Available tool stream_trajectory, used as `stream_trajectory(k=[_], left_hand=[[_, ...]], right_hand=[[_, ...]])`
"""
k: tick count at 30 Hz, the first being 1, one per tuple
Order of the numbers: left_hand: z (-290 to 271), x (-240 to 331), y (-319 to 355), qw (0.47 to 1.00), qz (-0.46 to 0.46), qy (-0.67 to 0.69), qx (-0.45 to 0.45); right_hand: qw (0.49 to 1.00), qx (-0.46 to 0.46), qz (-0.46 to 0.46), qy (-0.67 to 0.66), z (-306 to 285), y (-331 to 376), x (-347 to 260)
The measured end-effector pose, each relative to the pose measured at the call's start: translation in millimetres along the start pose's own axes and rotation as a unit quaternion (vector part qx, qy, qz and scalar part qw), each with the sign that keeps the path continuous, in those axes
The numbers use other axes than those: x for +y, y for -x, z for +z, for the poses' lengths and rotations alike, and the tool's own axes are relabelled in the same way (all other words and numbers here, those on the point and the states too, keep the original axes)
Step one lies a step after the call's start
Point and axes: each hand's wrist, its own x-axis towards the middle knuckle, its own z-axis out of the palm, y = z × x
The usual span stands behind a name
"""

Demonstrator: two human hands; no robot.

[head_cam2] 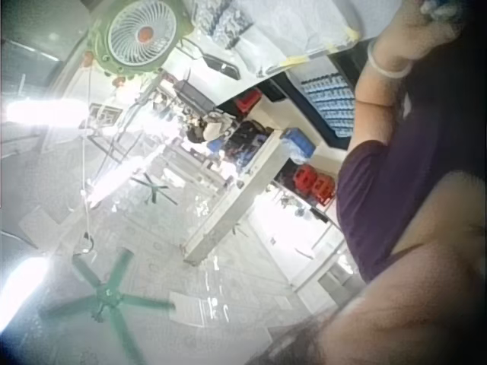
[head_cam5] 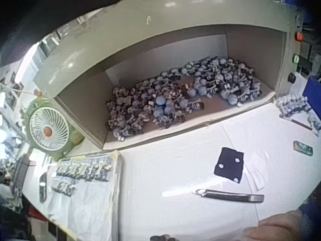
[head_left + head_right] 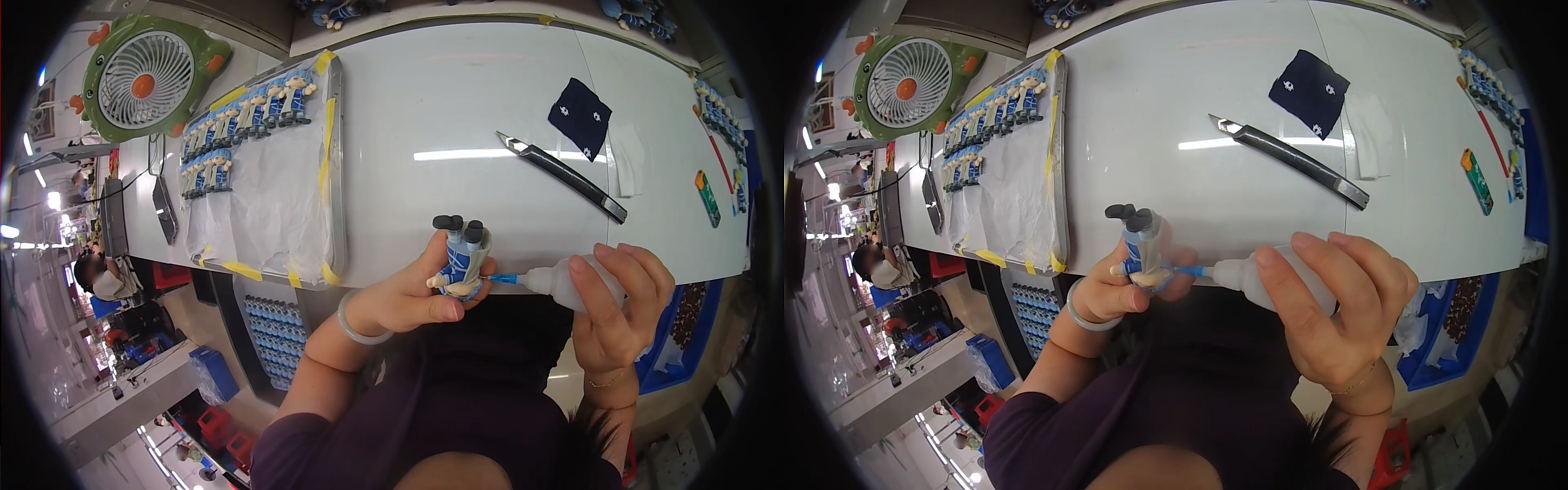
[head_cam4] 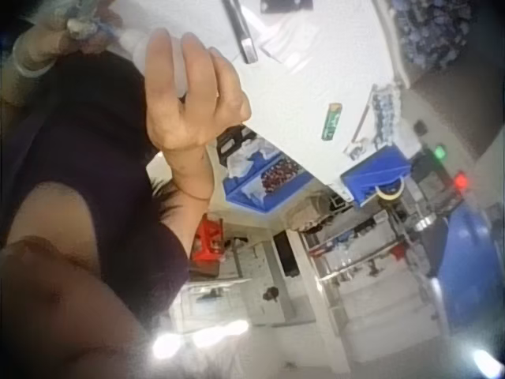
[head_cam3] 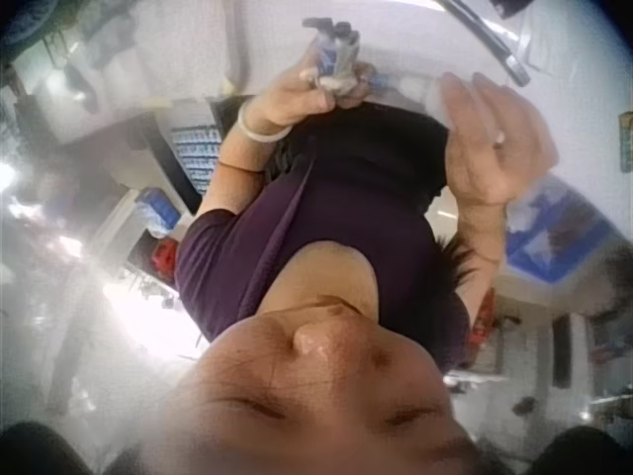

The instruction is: Assembling small plastic figurines by applying glue and attaching parts.

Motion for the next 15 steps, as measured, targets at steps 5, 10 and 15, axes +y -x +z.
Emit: stream_trajectory(k=[5,10,15], left_hand=[[-1.5,-0.8,-1.6,1.0,0.016,-0.001,-0.024],[-0.2,0.0,-2.9,1.0,0.016,-0.007,-0.021],[0.2,-1.0,-2.7,1.0,0.016,-0.005,-0.01]], right_hand=[[1.0,-0.005,-0.013,0.02,-5.5,-1.0,-1.7],[0.999,-0.005,-0.022,0.027,-6.9,-0.8,-1.2],[1.0,-0.001,-0.001,-0.016,-5.4,-4.3,3.7]])
